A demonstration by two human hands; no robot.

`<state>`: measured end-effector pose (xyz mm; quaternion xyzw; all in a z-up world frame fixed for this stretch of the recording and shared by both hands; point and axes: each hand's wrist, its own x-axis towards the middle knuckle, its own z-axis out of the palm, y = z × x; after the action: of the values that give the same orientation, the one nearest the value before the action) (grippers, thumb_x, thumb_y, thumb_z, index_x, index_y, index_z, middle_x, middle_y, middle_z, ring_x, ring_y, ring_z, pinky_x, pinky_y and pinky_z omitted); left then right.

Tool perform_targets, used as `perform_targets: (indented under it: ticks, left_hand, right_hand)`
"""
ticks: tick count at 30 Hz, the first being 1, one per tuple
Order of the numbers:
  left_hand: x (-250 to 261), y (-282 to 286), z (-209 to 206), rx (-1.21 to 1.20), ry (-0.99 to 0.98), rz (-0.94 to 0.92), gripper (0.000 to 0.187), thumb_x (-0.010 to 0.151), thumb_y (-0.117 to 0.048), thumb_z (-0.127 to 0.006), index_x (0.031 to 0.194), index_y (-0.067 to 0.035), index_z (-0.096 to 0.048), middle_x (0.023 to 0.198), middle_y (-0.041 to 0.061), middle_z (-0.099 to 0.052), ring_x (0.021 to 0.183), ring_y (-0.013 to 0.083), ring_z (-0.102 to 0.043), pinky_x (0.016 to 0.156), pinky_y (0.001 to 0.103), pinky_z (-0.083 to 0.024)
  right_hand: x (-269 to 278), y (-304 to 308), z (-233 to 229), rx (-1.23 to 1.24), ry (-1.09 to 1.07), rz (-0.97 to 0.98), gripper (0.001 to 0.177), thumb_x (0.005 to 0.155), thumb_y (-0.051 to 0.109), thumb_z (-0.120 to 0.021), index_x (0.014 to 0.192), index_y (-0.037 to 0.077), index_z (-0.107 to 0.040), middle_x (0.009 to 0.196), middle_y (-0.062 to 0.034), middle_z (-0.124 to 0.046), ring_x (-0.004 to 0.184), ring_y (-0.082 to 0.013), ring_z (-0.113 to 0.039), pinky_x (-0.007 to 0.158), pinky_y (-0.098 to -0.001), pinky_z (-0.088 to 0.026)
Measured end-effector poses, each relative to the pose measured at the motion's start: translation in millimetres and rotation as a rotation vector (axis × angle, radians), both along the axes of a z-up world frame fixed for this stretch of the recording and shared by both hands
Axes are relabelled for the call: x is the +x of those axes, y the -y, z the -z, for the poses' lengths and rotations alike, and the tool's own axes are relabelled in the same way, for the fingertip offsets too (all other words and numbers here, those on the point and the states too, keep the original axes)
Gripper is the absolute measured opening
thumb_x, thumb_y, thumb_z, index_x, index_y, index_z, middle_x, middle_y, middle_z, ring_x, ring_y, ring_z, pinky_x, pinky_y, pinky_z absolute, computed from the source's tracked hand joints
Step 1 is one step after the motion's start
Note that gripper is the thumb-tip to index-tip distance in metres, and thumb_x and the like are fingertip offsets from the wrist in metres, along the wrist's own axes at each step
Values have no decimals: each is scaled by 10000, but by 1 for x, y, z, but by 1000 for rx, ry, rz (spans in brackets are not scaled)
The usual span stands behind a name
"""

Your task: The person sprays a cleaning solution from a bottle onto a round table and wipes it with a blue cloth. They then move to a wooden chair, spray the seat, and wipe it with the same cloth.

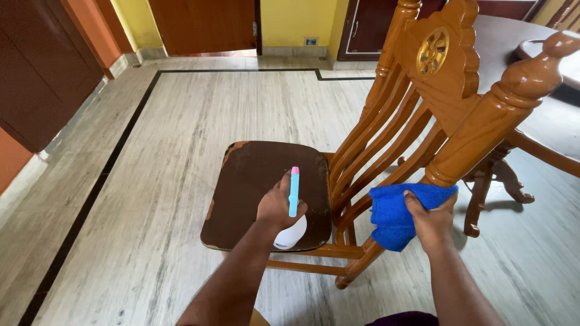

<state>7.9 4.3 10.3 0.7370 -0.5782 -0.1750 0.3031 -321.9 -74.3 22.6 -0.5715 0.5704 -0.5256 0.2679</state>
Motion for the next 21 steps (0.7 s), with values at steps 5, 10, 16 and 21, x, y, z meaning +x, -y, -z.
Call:
perform_targets:
  ticks: [5, 10, 16, 21]
  left_hand:
    - [-12, -11, 22, -182, -97, 35, 811, 772, -199, -699, 1530, -210, -410, 1347, 166, -527, 1244, 397, -559, 1018, 466, -534]
    - [-23, -18, 40, -150, 38, 211, 813, 698, -120, -794, 1435, -238, -472, 1465, 136, -404, 1320, 362, -481, 993, 446, -544]
    - [-9, -4, 28, -256, -204, 97, 847, 712, -76, -778, 1468, -163, -406, 1462, 132, -489, 1236, 330, -548, 1013, 436, -508]
    - [-8, -11, 18, -165, -510, -13, 716, 746, -85, -674, 1425, -182, -469, 1136, 89, -652, 903, 221, -709, 867, 371, -579]
  right_hand:
    - [-2, 6, 10, -25, 95, -35, 799, 858, 199, -823, 1475, 57, -337, 1205, -106, -639, 1076, -217, -663, 944, -376, -553]
    - [-5, 10, 12, -15, 108, -50, 820, 859, 194, -825, 1490, 64, -318, 1206, -96, -630, 1068, -202, -661, 941, -367, -557]
    - [-5, 9, 13, -6, 91, -38, 856, 843, 194, -832, 1512, 76, -311, 1212, -107, -629, 1072, -211, -654, 928, -374, -553]
    - [-4, 7, 17, -67, 58, -41, 878, 844, 195, -849, 1521, 68, -304, 1248, -123, -628, 1097, -220, -651, 948, -379, -543]
